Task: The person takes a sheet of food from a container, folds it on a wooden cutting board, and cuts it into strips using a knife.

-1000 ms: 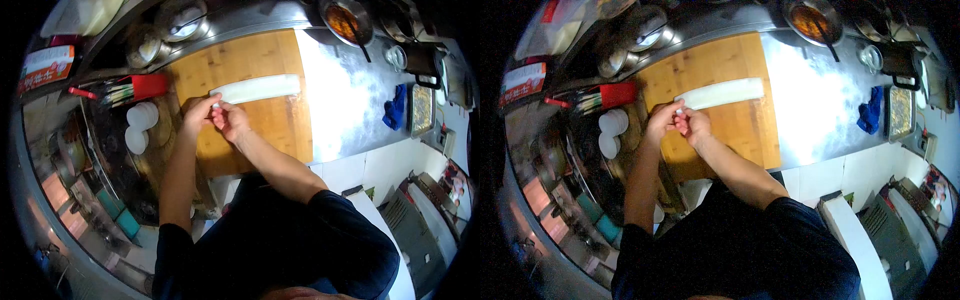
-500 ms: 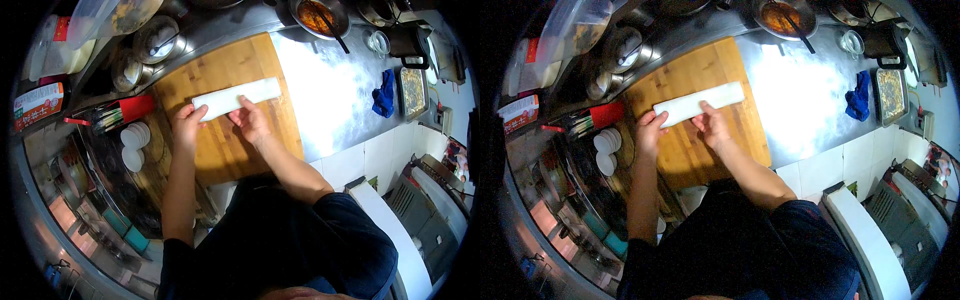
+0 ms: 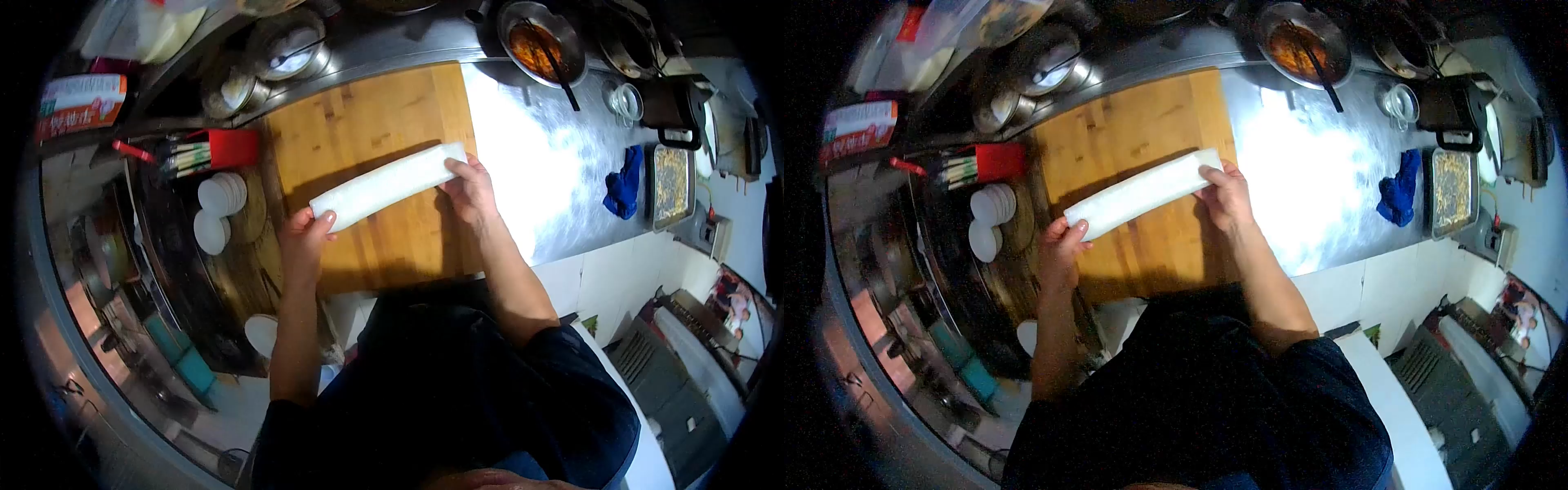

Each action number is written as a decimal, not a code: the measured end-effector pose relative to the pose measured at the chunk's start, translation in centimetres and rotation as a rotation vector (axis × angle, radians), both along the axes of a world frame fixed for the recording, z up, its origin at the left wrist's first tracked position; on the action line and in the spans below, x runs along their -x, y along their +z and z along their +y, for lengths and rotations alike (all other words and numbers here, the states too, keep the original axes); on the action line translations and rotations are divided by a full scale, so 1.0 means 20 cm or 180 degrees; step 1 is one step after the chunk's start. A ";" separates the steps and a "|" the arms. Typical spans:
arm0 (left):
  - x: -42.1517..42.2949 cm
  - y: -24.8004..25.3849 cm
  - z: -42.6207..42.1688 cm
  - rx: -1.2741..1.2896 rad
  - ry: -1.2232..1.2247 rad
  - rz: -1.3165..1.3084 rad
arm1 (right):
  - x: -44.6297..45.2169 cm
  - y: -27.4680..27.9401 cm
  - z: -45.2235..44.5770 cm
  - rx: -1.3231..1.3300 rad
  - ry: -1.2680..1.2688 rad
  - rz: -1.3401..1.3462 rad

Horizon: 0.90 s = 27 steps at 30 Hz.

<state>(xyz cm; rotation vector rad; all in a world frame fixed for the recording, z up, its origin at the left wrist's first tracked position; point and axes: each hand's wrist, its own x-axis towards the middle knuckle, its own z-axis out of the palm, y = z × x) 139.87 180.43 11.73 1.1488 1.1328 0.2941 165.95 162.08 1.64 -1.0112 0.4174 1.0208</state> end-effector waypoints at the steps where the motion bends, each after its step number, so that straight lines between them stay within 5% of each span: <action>1: 0.04 -0.03 -0.02 0.0008 0.0067 -0.0001 | -0.01 0.02 -0.03 0.0233 0.0271 -0.0097; 8: 0.30 -0.47 -0.15 0.1029 0.0853 -0.0025 | 0.03 -0.14 -0.09 0.0966 0.1313 -0.1188; 14: 0.40 -0.43 -0.14 0.0937 0.0724 -0.0294 | 0.08 -0.04 -0.11 0.0958 0.1378 -0.1365; 22: 0.38 -0.57 -0.09 0.1008 0.0565 0.0576 | 0.05 -0.14 -0.07 0.1559 0.1908 -0.1766; 27: 0.36 -0.56 -0.10 0.0757 0.0467 0.0815 | 0.04 -0.09 -0.08 0.2221 0.2319 -0.3231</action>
